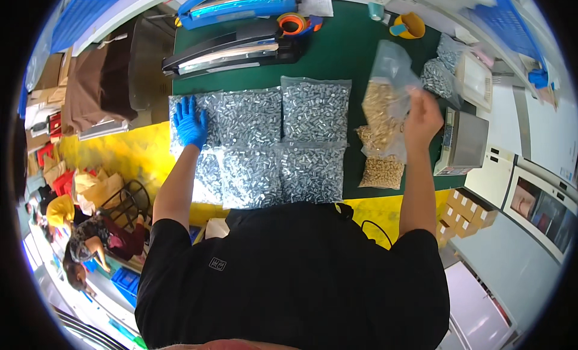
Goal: Applying labels to plastic bags and sealing them using a benchtop heat sealing machine.
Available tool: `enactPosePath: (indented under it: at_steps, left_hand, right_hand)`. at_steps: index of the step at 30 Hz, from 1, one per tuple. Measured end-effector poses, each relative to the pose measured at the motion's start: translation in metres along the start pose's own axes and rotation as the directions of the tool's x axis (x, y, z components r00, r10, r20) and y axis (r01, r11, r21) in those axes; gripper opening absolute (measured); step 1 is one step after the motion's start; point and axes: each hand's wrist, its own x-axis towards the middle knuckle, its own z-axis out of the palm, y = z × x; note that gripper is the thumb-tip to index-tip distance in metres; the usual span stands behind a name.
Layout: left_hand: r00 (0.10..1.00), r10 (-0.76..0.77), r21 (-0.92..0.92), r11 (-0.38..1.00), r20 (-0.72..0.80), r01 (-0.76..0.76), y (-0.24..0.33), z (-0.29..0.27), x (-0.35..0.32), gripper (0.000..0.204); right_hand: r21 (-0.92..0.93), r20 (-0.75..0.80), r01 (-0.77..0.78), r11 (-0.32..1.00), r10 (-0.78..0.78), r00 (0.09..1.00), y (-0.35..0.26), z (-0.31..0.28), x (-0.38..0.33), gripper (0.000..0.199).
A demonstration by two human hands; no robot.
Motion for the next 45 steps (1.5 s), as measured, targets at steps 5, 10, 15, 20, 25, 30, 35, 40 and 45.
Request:
enactPosePath:
  at_steps: [5,10,15,20,25,30,35,40,45]
  left_hand:
    - [0.979,-0.032,-0.656,0.747,-0.2,-0.11,0.015,-0.004,0.007,0.064]
    - [0.97,0.212,-0.993,-0.009,0.116,0.121,0.109,-0.071,0.01,0.071]
    - [0.939,0.314,-0.973,-0.132,0.142,0.191,0.052,-0.06,0.036,0.036]
    - [0.969,-0.031,-0.968,-0.063,0.246,0.244,0.029,-0.047,0.049,0.016]
    - [0.987,-0.01,-0.984,-0.076,0.159,0.158,0.023,-0.043,0.072,0.025]
    - [0.992,0.066,-0.994,0.034,0.104,0.101,0.063,-0.048,0.078,0.041]
    - [0.984,-0.062,-0.986,-0.052,0.164,0.161,0.058,-0.031,0.092,0.01]
    - [0.976,0.016,-0.964,-0.148,0.219,0.219,0.053,-0.024,0.097,0.01]
    - [0.978,0.014,-0.977,0.049,0.21,0.209,0.063,-0.039,0.103,0.011]
  right_hand:
    - [0.423,0.264,-0.072,0.903,-0.047,0.963,-0.091,0.041,-0.041,0.019]
    - [0.532,0.419,-0.06,0.844,-0.201,0.886,-0.148,0.111,-0.058,0.017]
    - [0.58,0.372,0.082,0.811,-0.353,0.859,-0.16,0.177,-0.07,0.014]
    - [0.568,0.517,-0.348,0.746,0.006,0.856,-0.14,0.247,-0.075,0.027]
    - [0.579,0.538,-0.41,0.705,0.048,0.842,-0.116,0.273,-0.059,0.032]
    - [0.548,0.551,-0.388,0.741,0.029,0.834,-0.107,0.282,-0.059,0.033]
    - [0.62,0.53,-0.466,0.631,0.101,0.842,-0.099,0.292,-0.064,0.033]
    - [0.664,0.539,-0.544,0.514,0.175,0.824,-0.099,0.303,-0.063,0.033]
    - [0.507,0.395,-0.408,0.759,0.215,0.893,-0.111,0.301,-0.063,0.033]
